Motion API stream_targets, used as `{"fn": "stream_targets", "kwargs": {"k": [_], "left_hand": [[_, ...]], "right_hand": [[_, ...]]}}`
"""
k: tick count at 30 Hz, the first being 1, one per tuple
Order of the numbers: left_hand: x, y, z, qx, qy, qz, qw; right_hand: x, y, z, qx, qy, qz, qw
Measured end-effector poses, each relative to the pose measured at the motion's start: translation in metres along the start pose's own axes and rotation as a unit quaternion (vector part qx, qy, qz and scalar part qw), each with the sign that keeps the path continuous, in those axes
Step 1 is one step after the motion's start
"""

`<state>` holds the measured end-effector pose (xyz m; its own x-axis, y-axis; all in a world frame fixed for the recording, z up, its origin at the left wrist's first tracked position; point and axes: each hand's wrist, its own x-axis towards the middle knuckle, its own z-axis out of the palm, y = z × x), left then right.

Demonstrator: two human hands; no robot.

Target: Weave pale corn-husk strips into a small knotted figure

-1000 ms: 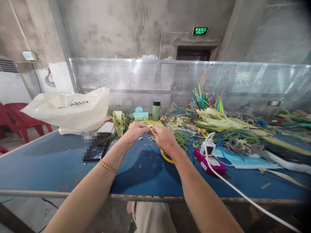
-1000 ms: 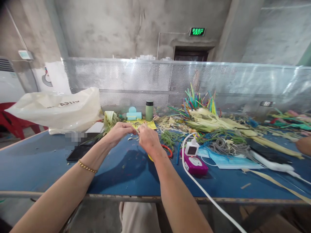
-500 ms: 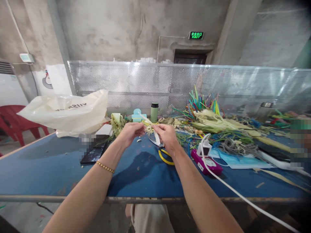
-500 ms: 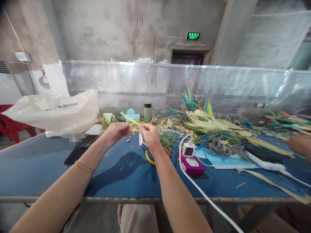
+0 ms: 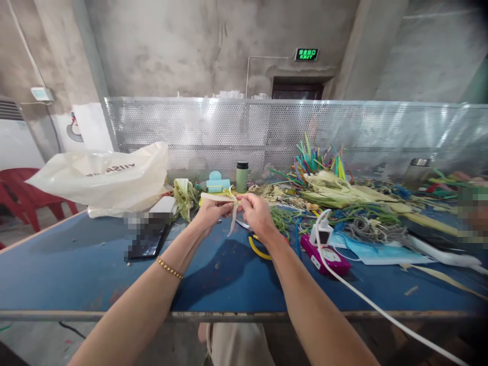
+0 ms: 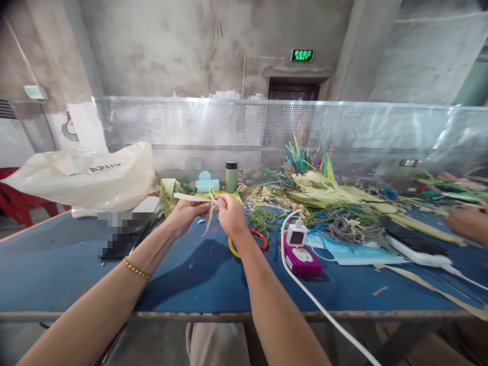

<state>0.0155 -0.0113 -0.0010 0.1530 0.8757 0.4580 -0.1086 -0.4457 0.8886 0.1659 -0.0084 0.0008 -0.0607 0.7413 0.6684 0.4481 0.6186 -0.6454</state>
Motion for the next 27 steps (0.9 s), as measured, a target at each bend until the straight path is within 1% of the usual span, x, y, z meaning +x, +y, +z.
{"fn": "stream_targets", "kwargs": {"k": [2,4,6,7,9,12,13,15,18,20,24,27], "left_hand": [[0.000,0.000,-0.001,0.010,0.001,-0.020,1.000],[0.000,0.000,-0.002,0.026,0.000,-0.025,0.999],[0.000,0.000,-0.002,0.044,-0.002,-0.017,0.999],[0.000,0.000,-0.002,0.049,-0.002,-0.016,0.999],[-0.001,0.000,-0.001,0.044,0.000,-0.012,0.999],[-0.002,0.001,0.001,0.024,0.007,0.006,1.000],[-0.002,0.001,0.001,0.028,0.010,0.009,1.000],[-0.002,0.002,0.000,0.050,0.012,0.007,0.999],[-0.002,0.005,-0.002,0.076,0.024,0.009,0.997],[-0.003,0.008,-0.001,0.074,0.036,0.019,0.996],[-0.005,0.011,0.000,0.060,0.048,0.015,0.997],[-0.005,0.009,0.001,0.059,0.054,0.007,0.997]], "right_hand": [[0.000,0.000,-0.004,-0.046,0.030,-0.013,0.998],[0.000,-0.001,-0.007,-0.100,0.052,-0.058,0.992],[-0.001,-0.002,-0.007,-0.132,0.050,-0.099,0.985],[-0.002,-0.003,-0.007,-0.134,0.043,-0.105,0.984],[-0.003,-0.005,-0.005,-0.110,0.026,-0.083,0.990],[-0.003,-0.008,-0.003,-0.051,0.012,-0.019,0.998],[-0.004,-0.008,-0.003,-0.038,0.010,-0.007,0.999],[-0.004,-0.009,-0.003,-0.037,0.014,-0.023,0.999],[-0.004,-0.010,-0.004,-0.066,0.018,-0.086,0.994],[-0.005,-0.010,-0.005,-0.073,0.012,-0.105,0.992],[-0.006,-0.011,-0.004,-0.039,-0.001,-0.093,0.995],[-0.005,-0.011,-0.002,-0.028,-0.006,-0.082,0.996]]}}
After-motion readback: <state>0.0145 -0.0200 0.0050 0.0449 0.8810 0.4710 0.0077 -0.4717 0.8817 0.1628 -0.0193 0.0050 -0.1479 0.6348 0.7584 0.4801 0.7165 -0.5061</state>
